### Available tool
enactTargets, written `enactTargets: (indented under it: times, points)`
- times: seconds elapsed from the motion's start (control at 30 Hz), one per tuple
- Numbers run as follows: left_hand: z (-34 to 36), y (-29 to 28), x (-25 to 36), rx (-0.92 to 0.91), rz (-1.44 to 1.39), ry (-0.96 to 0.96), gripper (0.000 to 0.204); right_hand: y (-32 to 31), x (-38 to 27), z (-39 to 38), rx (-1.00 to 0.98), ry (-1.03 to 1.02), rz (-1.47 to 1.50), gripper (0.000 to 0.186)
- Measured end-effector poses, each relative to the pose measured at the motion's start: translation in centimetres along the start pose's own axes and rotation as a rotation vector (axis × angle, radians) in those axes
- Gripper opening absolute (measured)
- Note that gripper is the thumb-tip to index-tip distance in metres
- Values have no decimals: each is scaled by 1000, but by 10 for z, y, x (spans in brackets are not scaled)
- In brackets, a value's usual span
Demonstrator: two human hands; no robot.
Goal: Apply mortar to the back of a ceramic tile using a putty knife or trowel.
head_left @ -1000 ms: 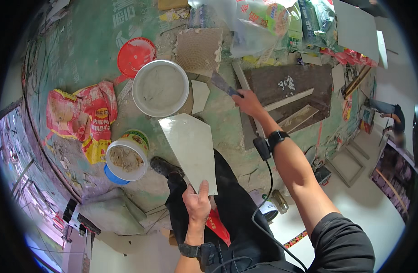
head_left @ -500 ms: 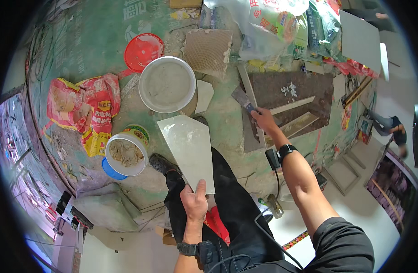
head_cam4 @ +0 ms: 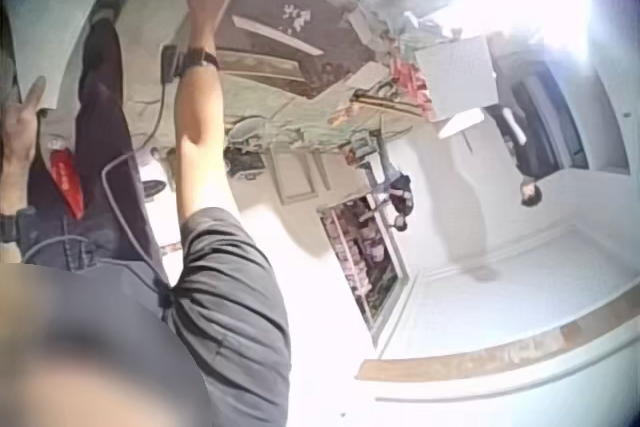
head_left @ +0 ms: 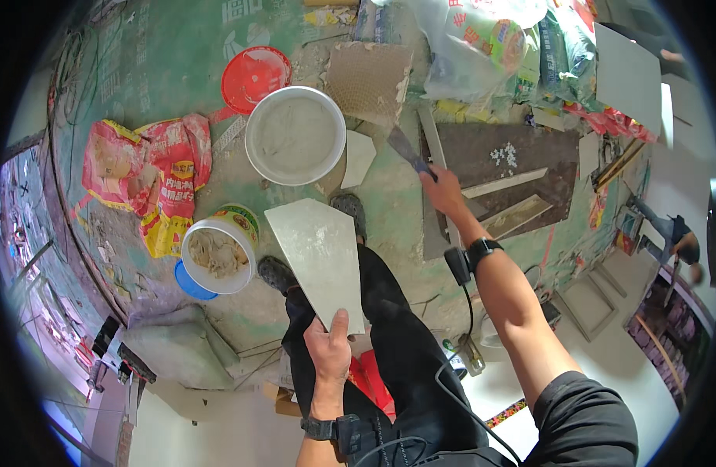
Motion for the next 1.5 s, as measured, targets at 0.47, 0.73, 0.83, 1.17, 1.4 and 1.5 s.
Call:
enactTargets:
  times: [0.47,0.73,0.83,1.17,1.4,1.5]
  points:
    - [9,-14,-19,15,20,17,32,67,18,-3,-193,333,-386,31]
    - [12,-16,-8,7,-69,23,34,18,-39,-23,-36,61,-146,31]
    - [16,-23,-11,6,-232,-32,35,-21,-89,-58,172,-179,-348,35]
    - [31,-52,-7,47,-218,12,36,-61,-138,-125,221,-437,-271,46]
    - [25,-60,-9,58,-246,18,34,-20,-111,-93,-38,-110,-148,33]
    - [21,-60,-8,58,-252,-2,30,7,-109,-68,-108,-111,-8,29]
Point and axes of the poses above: each hand's wrist, its own z-axis towards the middle knuckle, its own y-axis out of the palm, x = y × z, the point moved 9 cm from there along z, towards the middle knuckle, and after that the axes turned 15 degrees about -z, right-handed, at the moved point
